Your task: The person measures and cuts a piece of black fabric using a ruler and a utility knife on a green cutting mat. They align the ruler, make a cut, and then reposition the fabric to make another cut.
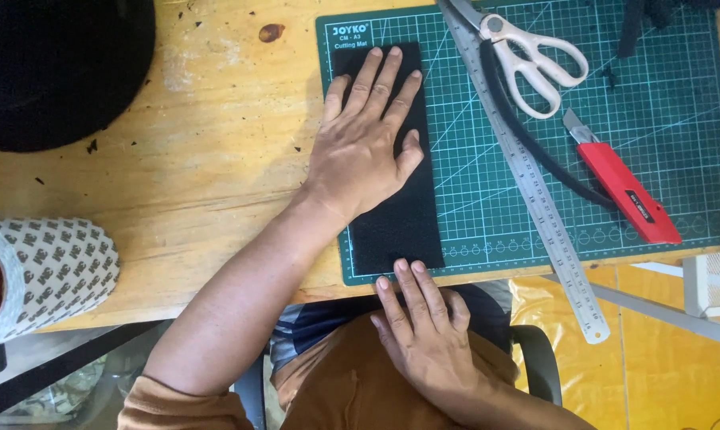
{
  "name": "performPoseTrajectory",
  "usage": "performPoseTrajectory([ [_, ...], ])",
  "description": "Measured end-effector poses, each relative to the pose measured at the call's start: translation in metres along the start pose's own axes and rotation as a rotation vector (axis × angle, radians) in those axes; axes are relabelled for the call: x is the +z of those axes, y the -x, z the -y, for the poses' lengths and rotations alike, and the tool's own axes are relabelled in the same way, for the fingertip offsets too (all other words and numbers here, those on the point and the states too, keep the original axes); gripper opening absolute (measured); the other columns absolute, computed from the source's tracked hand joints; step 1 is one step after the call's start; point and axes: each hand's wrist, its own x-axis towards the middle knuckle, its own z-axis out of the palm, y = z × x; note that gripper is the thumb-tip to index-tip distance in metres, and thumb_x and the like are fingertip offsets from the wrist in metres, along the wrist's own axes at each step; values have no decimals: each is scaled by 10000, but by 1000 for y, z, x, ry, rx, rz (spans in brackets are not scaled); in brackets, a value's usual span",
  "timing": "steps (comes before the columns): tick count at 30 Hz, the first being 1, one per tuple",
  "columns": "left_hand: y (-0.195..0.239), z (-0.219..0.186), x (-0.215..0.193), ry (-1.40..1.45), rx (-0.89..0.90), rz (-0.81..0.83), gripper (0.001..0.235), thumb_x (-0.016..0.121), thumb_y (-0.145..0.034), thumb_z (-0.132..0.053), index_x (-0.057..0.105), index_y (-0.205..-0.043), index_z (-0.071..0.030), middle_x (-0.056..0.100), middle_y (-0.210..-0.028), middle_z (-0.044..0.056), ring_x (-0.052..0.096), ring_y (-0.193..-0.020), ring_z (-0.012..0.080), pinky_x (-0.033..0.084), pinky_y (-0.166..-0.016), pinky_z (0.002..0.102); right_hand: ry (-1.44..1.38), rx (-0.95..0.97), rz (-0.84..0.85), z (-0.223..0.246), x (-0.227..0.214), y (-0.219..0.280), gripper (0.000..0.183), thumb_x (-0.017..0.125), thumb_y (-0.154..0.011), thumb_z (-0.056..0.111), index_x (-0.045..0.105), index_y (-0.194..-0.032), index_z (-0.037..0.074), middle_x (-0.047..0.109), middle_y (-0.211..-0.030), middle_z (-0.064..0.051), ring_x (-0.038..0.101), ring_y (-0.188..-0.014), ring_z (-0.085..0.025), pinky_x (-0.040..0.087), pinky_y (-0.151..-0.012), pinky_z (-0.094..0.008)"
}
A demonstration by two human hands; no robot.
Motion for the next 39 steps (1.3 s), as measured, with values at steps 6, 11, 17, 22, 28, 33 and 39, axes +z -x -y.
performPoseTrajectory([
  [6, 0, -1, -3, 31, 4, 10, 677, 226, -1052, -455, 279, -1653, -147, 110, -1721, 107, 34, -1586, 258, 56, -1274, 530, 16, 4, -3, 1, -1, -2, 570, 636, -1055, 418, 483, -1531, 146, 502, -1568, -151, 476, -1463, -286, 413, -985, -426],
  [11, 0, -1, -2, 26, 14, -8, 673, 254, -1054, -450, 300, -1648, -137, 129, -1721, 106, 48, -1587, 256, 62, -1274, 527, 15, 4, 0, 0, 0, -1, 568, 617, -1060, 400, 465, -1539, 135, 503, -1569, -149, 476, -1466, -281, 414, -991, -432],
  [17, 1, -2, -3, 19, 23, -25, 684, 186, -1067, -481, 314, -1640, -130, 156, -1716, 118, 70, -1589, 260, 72, -1270, 526, 29, 2, -8, 0, -1, -2, 554, 580, -1072, 400, 457, -1544, 137, 505, -1568, -140, 480, -1460, -271, 435, -964, -417],
  [22, 1, -3, -5, 13, 24, 3, 680, 201, -1063, -469, 287, -1646, -130, 146, -1719, 129, 57, -1588, 272, 67, -1265, 521, 35, 9, -1, 0, 0, 0, 539, 527, -1088, 401, 441, -1555, 148, 503, -1576, -121, 485, -1460, -257, 418, -961, -399],
  [28, 2, -3, -5, 16, 35, -19, 670, 227, -1066, -458, 318, -1641, -125, 159, -1718, 127, 68, -1587, 276, 93, -1263, 534, 22, 10, 8, 1, -2, 0, 542, 531, -1086, 402, 442, -1552, 141, 493, -1582, -123, 488, -1459, -258, 429, -940, -393],
  [33, 0, -2, -5, 0, 22, 12, 677, 217, -1063, -466, 294, -1647, -132, 125, -1720, 123, 44, -1586, 275, 77, -1259, 534, 48, 3, 8, 0, -1, 0, 567, 546, -1091, 417, 422, -1568, 137, 475, -1594, -125, 467, -1472, -255, 439, -948, -378],
  [39, 1, -3, -6, -1, 20, 18, 675, 226, -1060, -460, 282, -1648, -133, 124, -1720, 125, 41, -1586, 275, 76, -1260, 538, 56, -7, -1, 0, -1, 0, 548, 525, -1099, 428, 437, -1554, 136, 497, -1578, -123, 488, -1454, -261, 433, -939, -376],
])
